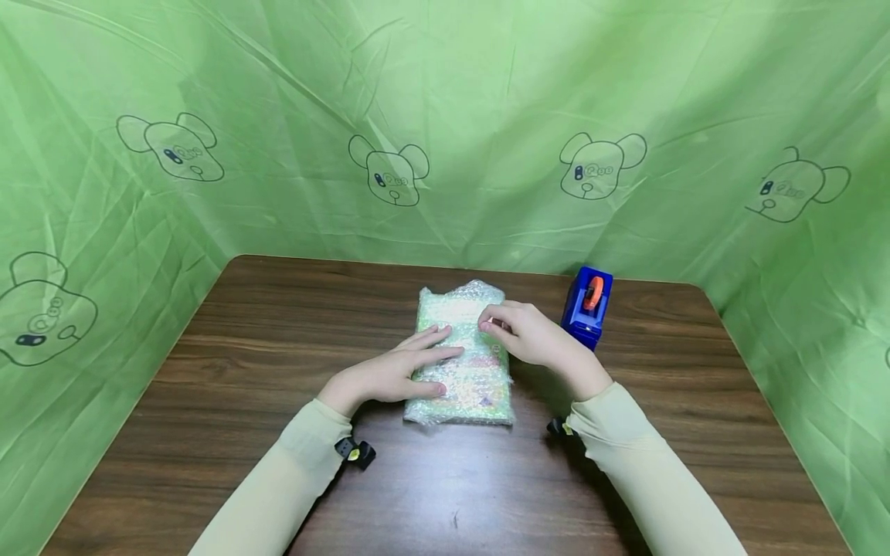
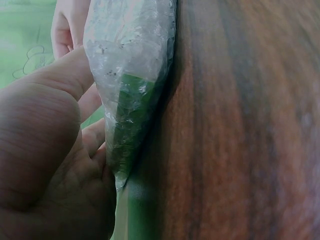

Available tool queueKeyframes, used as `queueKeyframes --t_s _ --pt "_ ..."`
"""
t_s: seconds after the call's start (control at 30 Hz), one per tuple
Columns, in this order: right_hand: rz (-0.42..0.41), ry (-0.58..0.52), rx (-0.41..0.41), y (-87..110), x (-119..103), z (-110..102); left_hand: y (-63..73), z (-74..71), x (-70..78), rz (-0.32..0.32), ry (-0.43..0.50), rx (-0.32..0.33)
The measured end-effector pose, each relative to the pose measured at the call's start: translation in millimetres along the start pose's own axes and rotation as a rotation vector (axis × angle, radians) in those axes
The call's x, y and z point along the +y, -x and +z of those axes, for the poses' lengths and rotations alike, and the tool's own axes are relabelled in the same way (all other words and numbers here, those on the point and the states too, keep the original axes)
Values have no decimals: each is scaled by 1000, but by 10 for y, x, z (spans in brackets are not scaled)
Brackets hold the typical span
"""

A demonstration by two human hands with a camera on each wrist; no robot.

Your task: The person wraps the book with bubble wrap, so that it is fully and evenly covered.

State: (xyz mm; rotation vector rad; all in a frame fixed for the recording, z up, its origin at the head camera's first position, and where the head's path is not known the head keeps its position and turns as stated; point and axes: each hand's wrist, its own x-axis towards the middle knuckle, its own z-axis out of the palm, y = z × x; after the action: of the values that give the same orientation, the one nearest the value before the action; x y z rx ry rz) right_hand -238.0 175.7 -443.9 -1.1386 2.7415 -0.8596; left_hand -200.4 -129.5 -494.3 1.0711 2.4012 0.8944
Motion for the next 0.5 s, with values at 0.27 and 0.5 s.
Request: queueKeyframes --t_s 0.27,0.5 --pt "31 17 -80 -143 55 40 3 1 -10 0 6 3" --pt "43 -7 -100 -208 71 52 10 -21 27 -6 22 -6"
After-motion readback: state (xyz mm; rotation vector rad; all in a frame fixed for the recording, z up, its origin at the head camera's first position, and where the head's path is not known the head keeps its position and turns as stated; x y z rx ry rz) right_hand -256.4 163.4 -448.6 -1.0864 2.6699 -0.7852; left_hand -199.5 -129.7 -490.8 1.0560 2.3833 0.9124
